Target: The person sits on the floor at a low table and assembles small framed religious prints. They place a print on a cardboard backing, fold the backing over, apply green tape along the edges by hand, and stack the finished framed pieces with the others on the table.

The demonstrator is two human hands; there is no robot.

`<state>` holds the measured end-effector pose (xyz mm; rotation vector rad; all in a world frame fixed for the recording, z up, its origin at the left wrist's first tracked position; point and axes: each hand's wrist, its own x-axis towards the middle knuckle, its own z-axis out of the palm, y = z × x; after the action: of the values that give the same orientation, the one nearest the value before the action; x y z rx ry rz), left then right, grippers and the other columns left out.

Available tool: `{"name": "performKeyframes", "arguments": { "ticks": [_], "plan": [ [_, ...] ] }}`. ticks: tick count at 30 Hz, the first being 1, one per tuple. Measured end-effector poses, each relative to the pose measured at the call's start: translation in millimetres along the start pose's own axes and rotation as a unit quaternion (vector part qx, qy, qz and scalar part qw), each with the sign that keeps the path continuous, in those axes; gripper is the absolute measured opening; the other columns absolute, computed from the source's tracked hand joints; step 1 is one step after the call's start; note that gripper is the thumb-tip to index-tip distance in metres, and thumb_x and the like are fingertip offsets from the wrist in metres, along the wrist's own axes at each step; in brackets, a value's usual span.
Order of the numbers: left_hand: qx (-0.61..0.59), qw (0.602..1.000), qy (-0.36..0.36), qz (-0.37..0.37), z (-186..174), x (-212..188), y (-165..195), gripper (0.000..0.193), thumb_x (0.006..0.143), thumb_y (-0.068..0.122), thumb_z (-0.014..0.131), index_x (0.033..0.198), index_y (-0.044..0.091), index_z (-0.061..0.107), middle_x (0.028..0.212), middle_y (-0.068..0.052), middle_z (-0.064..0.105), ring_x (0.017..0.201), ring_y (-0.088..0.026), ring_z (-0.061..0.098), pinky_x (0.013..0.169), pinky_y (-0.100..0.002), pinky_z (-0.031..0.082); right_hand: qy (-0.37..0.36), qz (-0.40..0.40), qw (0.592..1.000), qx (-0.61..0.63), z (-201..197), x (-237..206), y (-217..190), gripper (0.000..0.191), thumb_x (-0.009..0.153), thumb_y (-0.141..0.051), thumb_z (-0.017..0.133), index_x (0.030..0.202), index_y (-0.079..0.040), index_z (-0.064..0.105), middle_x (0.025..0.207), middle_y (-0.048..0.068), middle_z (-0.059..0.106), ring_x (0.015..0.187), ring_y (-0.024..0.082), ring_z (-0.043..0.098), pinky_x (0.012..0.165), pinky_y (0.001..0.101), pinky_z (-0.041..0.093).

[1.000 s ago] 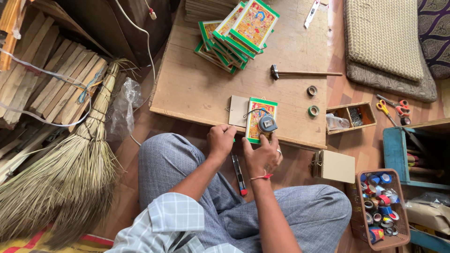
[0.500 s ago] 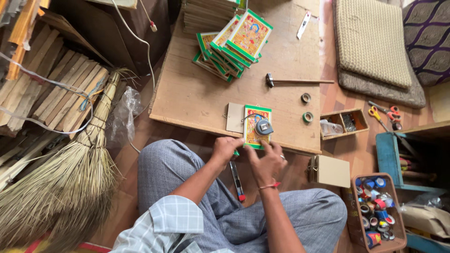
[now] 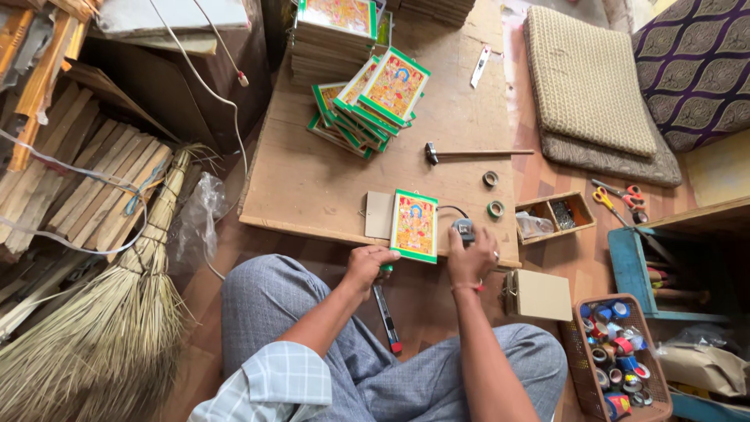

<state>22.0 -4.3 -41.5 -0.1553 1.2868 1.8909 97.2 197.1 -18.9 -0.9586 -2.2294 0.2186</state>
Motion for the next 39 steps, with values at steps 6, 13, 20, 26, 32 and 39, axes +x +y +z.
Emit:
{"name": "performKeyframes", "arguments": {
  "ticks": [6,13,20,26,32,39],
  "plan": [
    [-0.041,0.995,-0.045,0.075,3.4,-1.9,8.9,0.014,0.083,0.013,0.081,0.083,0.0,0.076,0.07,-0.001,0.068,0.057,-0.009,0.059,0.054,-0.025,0.049,-0.261,0.352,0.776,0.454,-10.8,-26.4,-2.0,0.028,0.098,-0.026,0.071,0.11,-0.001,0.075,0.085,0.008,0.069,0.065,0.018,0.062,0.05,0.0302,0.038],
    [-0.065,0.99,-0.043,0.119,3.2,-4.6,23.1,0.031,0.092,0.032,0.075,0.093,0.001,0.076,0.062,-0.002,0.061,0.052,-0.009,0.054,0.049,-0.024,0.042,-0.195,0.344,0.668,0.63,-4.8,31.6,-61.7,0.029,0.101,-0.012,0.061,0.126,0.001,0.062,0.091,0.007,0.067,0.068,0.018,0.066,0.056,0.0282,0.051],
    [-0.035,0.996,-0.042,0.072,3.3,-1.3,21.8,0.033,0.092,0.035,0.071,0.09,0.002,0.075,0.06,-0.003,0.062,0.049,-0.01,0.055,0.047,-0.025,0.039,-0.251,0.316,0.665,0.628,26.2,122.4,-170.1,0.036,0.095,-0.008,0.062,0.13,-0.004,0.054,0.097,0.01,0.071,0.077,0.022,0.069,0.066,0.0348,0.058],
    [-0.009,0.999,-0.006,0.041,0.5,13.5,9.4,0.024,0.087,0.027,0.068,0.078,0.004,0.069,0.058,-0.002,0.062,0.047,-0.012,0.054,0.044,-0.028,0.037,-0.394,0.126,0.782,0.467,-19.7,20.3,-175.1,0.028,0.09,-0.016,0.073,0.112,0.002,0.076,0.098,0.011,0.076,0.082,0.015,0.07,0.072,0.0301,0.057],
    [0.181,0.966,0.073,0.167,-2.3,25.3,-16.6,0.043,0.087,0.023,0.088,0.071,-0.007,0.062,0.066,-0.005,0.06,0.06,-0.012,0.052,0.054,-0.035,0.047,-0.086,0.17,0.882,0.432,-131.5,-23.7,-43.4,0.019,0.091,-0.006,0.073,0.109,0.001,0.075,0.093,0.006,0.075,0.082,0.012,0.071,0.074,0.0264,0.059],
    [0.07,0.992,0.059,0.087,-10.9,10.8,-26.9,0.014,0.088,0.015,0.075,0.092,0.002,0.076,0.077,-0.002,0.069,0.063,-0.011,0.06,0.057,-0.027,0.048,0.058,0.277,0.952,0.119,-238.6,-84.3,221.7,0.026,0.092,-0.016,0.076,0.11,0.002,0.075,0.098,0.01,0.076,0.087,0.016,0.069,0.079,0.0296,0.055]
  ]
}}
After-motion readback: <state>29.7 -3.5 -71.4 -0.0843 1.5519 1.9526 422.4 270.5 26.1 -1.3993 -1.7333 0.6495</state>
